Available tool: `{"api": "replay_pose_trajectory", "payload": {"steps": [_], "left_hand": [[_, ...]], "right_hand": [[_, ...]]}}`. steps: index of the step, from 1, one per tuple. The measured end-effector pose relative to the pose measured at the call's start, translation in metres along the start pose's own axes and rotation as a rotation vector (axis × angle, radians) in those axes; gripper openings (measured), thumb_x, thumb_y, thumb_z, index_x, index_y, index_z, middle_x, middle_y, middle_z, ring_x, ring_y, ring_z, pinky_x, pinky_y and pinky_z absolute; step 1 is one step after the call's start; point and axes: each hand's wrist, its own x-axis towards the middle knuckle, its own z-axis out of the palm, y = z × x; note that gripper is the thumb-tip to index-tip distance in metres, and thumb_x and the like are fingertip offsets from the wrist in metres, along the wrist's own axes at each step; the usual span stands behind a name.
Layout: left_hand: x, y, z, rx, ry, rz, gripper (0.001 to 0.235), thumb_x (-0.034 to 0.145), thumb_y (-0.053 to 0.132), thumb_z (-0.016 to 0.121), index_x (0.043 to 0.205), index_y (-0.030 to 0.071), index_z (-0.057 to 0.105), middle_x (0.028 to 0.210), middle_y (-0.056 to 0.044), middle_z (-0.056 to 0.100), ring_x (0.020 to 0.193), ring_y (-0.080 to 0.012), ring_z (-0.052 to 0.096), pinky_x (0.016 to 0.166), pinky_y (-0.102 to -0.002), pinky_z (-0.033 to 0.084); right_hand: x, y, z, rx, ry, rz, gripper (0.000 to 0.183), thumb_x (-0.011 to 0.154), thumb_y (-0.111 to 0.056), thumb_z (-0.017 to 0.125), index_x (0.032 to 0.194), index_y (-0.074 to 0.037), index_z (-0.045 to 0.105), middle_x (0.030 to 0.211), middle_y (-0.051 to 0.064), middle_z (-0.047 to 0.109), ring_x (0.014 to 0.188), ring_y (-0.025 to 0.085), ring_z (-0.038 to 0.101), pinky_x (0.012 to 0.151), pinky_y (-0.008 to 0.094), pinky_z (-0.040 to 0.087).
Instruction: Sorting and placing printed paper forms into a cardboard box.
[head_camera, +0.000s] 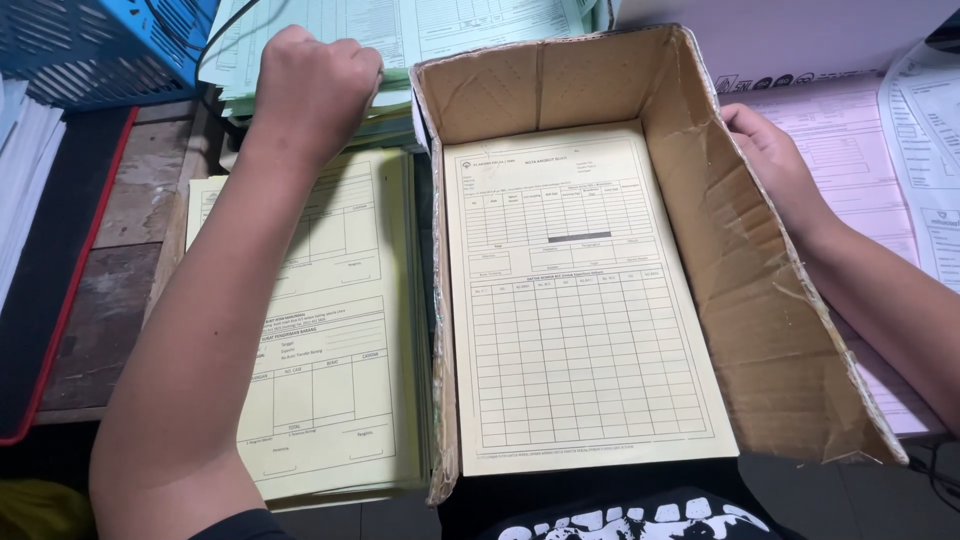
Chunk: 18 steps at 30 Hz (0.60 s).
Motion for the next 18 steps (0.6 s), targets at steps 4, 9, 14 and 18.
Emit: {"api": "replay_pose_trajectory", "payload": {"steps": [4,9,14,18], "left_hand": [[0.008,-0.006,-0.018,-0.411,-0.102,-0.239,0.014,0.084,0.030,0.074,0.074,0.025,0.065,0.061,0.007,0.059,0.051,-0.0159,0.052,0.048,-0.031,0.043],[0.011,-0.017,-0.037,-0.533,0.100,-0.306,0.010,0.086,0.020,0.077,0.081,0.017,0.069,0.072,0.005,0.065,0.062,-0.0135,0.061,0.042,-0.029,0.042],[0.018,-0.016,-0.077,-0.441,0.344,-0.209,0.022,0.082,0.001,0.073,0.098,0.011,0.062,0.085,-0.004,0.060,0.067,-0.0185,0.058,0.049,-0.028,0.042],[0.021,-0.008,-0.111,-0.417,0.411,-0.136,0.002,0.097,0.006,0.064,0.098,0.007,0.065,0.077,-0.002,0.056,0.061,-0.0127,0.054,0.040,-0.018,0.036]], "right_hand": [[0.001,-0.001,0.000,-0.062,0.007,-0.019,0.016,0.097,-0.026,0.039,0.100,-0.015,0.050,0.078,-0.006,0.048,0.063,0.003,0.040,0.054,0.019,0.032],[0.000,0.000,-0.001,-0.056,0.003,-0.020,0.012,0.099,-0.020,0.038,0.094,-0.016,0.048,0.074,-0.007,0.046,0.060,0.003,0.038,0.051,0.019,0.031],[-0.007,-0.031,0.001,0.070,0.126,-0.007,0.023,0.094,-0.032,0.041,0.110,-0.018,0.048,0.093,-0.004,0.052,0.077,0.004,0.047,0.065,0.017,0.034],[-0.017,-0.046,-0.010,0.428,0.082,-0.222,0.013,0.096,-0.019,0.041,0.107,-0.012,0.043,0.107,0.008,0.058,0.098,0.015,0.058,0.094,0.023,0.048]]}}
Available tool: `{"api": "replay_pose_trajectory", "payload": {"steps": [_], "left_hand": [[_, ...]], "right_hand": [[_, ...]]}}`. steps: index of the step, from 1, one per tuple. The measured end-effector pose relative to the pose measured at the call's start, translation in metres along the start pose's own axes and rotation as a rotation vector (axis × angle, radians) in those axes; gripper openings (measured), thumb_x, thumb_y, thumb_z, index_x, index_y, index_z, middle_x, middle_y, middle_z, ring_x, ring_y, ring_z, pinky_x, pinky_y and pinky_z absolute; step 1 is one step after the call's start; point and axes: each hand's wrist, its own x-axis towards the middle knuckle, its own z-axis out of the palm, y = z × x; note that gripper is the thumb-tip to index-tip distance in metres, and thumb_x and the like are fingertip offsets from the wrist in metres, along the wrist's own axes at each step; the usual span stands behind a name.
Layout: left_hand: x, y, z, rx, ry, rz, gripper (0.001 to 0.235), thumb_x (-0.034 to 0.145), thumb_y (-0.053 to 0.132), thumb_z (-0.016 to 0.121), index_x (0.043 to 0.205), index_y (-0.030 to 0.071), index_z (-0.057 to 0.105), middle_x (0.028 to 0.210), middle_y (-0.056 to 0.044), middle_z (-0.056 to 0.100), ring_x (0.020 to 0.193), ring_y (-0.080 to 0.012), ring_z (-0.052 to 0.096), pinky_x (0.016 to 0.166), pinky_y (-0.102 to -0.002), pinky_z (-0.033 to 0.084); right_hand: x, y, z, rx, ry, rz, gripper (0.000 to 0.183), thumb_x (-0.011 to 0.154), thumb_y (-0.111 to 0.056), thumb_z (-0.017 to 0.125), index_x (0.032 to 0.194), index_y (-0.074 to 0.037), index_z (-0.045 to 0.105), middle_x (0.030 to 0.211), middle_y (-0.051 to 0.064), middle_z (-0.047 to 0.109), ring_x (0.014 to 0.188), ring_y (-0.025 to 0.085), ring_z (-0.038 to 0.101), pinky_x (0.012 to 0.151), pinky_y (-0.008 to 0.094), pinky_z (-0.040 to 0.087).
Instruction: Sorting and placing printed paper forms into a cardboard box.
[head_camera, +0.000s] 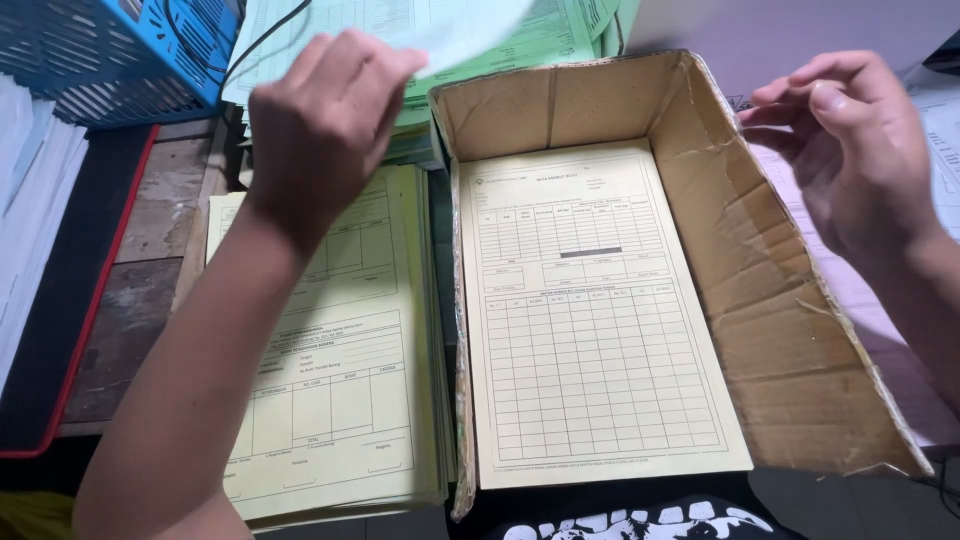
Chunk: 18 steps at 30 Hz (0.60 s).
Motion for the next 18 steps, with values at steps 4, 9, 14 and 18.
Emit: {"api": "replay_pose_trajectory", "payload": {"steps": [4,9,14,18], "left_hand": [[0.000,0.025,-0.017,-0.160,0.059,0.107,0.005,0.093,0.004,0.065,0.092,0.009,0.065,0.076,-0.002,0.061,0.061,-0.0096,0.054,0.037,-0.016,0.035],[0.018,0.059,-0.044,-0.384,0.101,0.276,0.015,0.083,-0.005,0.071,0.089,0.008,0.066,0.079,-0.004,0.065,0.068,-0.0135,0.064,0.057,-0.024,0.059],[0.033,0.082,-0.063,-0.903,0.029,0.133,0.015,0.091,0.000,0.048,0.078,-0.001,0.056,0.084,-0.013,0.056,0.078,-0.0243,0.057,0.090,-0.051,0.049],[0.035,0.092,-0.059,-1.085,-0.035,0.062,0.010,0.087,0.004,0.058,0.078,0.001,0.054,0.087,-0.012,0.059,0.084,-0.0263,0.056,0.103,-0.058,0.032]], "right_hand": [[-0.016,-0.039,0.023,-0.517,-0.174,-0.385,0.051,0.088,0.008,0.051,0.129,-0.002,0.023,0.118,0.026,0.045,0.110,0.032,0.049,0.102,0.038,0.043],[-0.027,-0.047,0.017,-1.071,-0.153,-0.700,0.100,0.087,0.008,0.075,0.146,-0.015,-0.002,0.142,0.042,0.034,0.120,0.049,0.051,0.100,0.050,0.045],[-0.039,-0.065,0.002,-1.297,-0.298,-0.955,0.021,0.090,-0.019,0.066,0.102,-0.001,0.067,0.132,0.033,0.049,0.126,0.050,0.047,0.113,0.057,0.038],[-0.062,-0.067,-0.017,-1.194,-0.319,-0.925,0.050,0.078,-0.011,0.073,0.119,0.000,0.045,0.145,0.038,0.032,0.138,0.053,0.036,0.116,0.067,0.034]]}}
